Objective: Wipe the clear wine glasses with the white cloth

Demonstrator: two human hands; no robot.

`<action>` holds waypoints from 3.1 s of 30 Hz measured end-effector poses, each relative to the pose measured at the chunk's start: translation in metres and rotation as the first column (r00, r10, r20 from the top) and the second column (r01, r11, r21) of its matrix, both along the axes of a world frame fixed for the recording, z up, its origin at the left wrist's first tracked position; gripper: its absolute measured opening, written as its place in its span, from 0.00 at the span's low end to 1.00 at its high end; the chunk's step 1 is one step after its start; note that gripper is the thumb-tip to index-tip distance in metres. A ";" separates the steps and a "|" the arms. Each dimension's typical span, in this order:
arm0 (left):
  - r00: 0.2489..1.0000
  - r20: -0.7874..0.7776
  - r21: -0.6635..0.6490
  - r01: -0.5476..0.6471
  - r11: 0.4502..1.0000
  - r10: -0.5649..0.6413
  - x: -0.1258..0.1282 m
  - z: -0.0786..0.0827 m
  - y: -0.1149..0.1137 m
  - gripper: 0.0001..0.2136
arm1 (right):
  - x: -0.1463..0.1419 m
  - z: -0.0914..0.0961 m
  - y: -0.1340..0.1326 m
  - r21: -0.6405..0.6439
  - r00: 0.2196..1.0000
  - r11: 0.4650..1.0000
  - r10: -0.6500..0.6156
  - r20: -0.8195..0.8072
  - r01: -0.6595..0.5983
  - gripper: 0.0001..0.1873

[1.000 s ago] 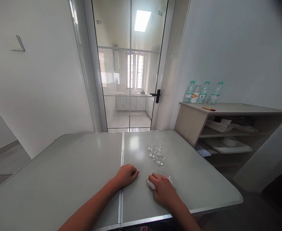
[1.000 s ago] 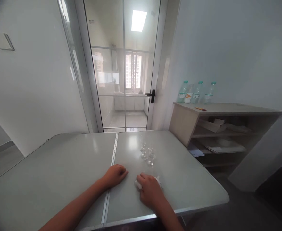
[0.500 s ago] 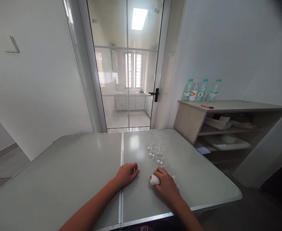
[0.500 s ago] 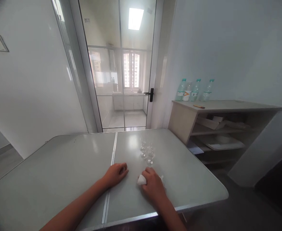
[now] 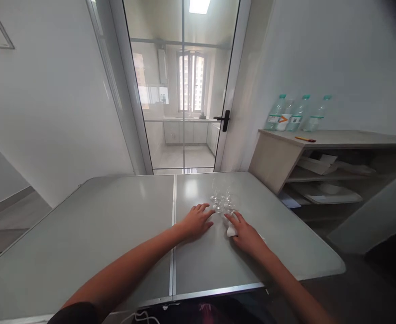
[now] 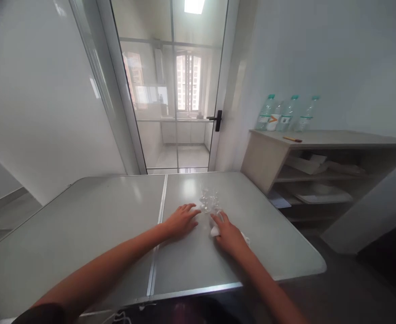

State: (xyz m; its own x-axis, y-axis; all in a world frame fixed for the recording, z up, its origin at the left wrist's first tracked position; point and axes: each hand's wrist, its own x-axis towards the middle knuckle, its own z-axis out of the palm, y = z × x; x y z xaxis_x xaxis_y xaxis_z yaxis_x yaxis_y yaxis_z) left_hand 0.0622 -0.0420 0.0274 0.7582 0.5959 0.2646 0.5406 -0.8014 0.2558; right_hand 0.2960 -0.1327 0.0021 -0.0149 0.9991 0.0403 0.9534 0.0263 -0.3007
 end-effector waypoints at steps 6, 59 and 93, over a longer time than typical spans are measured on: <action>0.990 -0.053 0.045 0.134 0.990 -0.132 0.029 -0.013 0.020 0.29 | 0.012 -0.012 0.014 -0.048 0.995 0.996 0.082 0.057 -0.080 0.41; 0.492 0.124 -0.120 -0.854 0.506 0.862 -0.182 -0.030 0.055 0.18 | -0.225 0.007 0.195 0.003 0.581 0.728 0.550 -0.600 -0.686 0.21; 0.768 0.569 -0.438 -0.019 0.899 0.293 0.057 0.008 0.057 0.35 | 0.019 0.003 0.058 -0.004 0.788 0.805 -0.581 -0.204 0.593 0.35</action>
State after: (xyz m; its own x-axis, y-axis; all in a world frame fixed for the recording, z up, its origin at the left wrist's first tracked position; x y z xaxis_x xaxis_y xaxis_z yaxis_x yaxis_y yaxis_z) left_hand 0.1188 0.0146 0.0357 0.4021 0.8443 0.3543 0.2669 -0.4783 0.8367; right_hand 0.3150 -0.0749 0.0046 0.5876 0.8082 0.0381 0.7163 -0.4977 -0.4892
